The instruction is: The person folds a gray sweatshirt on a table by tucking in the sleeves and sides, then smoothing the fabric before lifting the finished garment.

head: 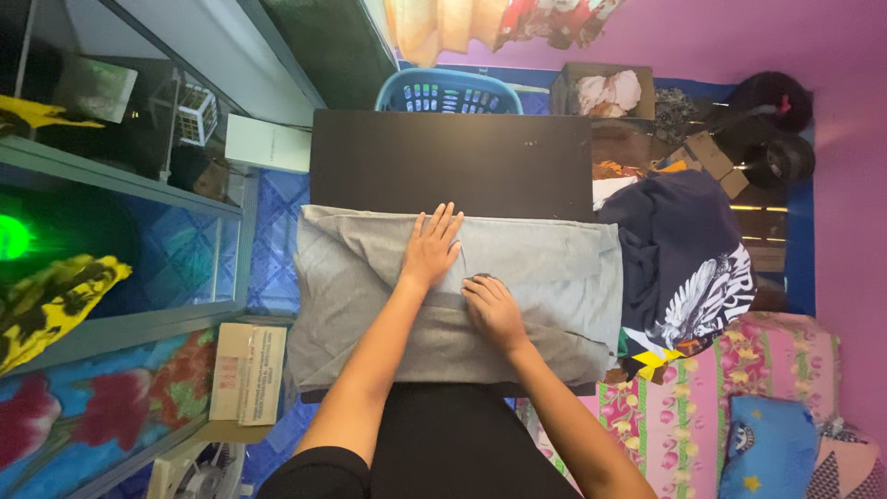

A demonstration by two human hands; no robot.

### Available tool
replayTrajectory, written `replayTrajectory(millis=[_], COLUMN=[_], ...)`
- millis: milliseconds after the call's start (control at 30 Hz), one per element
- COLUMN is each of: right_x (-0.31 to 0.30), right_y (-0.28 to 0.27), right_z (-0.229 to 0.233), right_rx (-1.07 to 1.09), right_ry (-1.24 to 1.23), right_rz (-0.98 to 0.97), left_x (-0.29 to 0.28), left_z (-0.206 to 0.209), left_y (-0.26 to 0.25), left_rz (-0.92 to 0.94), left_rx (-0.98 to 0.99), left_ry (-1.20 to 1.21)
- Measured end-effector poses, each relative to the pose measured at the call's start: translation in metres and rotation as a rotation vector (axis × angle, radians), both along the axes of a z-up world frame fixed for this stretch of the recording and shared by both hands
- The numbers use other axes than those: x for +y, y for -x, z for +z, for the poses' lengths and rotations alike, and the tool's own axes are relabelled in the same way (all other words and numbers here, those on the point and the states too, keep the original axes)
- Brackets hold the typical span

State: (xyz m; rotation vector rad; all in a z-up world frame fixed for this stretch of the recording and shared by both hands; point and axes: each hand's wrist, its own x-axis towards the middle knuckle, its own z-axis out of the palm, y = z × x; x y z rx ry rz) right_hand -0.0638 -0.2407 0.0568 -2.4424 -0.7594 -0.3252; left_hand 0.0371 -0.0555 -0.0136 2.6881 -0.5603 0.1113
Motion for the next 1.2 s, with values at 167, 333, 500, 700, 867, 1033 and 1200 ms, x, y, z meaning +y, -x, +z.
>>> replayTrajectory(millis=[167, 333, 500, 700, 867, 1033, 1200], right_x=[-0.002, 0.006, 0.01, -0.019, -0.054, -0.076, -0.095], right_y=[-0.019, -0.052, -0.058, -0.056, -0.055, -0.054, -0.058], right_z=[0.001, -0.006, -0.017, -0.017, -0.015, -0.006, -0.018], right_rx=[0.154, 0.185, 0.168, 0.2, 0.15, 0.14, 0.135], right_ry=[-0.072, 0.141, 0.315, 0.319, 0.416, 0.464, 0.469], right_rz=[-0.172, -0.201, -0.175, -0.293, -0.44, -0.534, -0.576], left_x=[-0.006, -0.01, 0.002, 0.046, 0.088, 0.13, 0.17], left_z=[-0.006, -0.002, 0.005, 0.005, 0.005, -0.003, -0.01], left_y=[0.006, 0.018, 0.027, 0.026, 0.023, 0.013, 0.006], left_rz=[0.029, 0.027, 0.071, 0.193, 0.288, 0.398, 0.539], left_rx=[-0.063, -0.096, -0.045, 0.019, 0.007, 0.038, 0.102], left_ry=[-0.035, -0.016, 0.015, 0.009, -0.041, -0.097, -0.247])
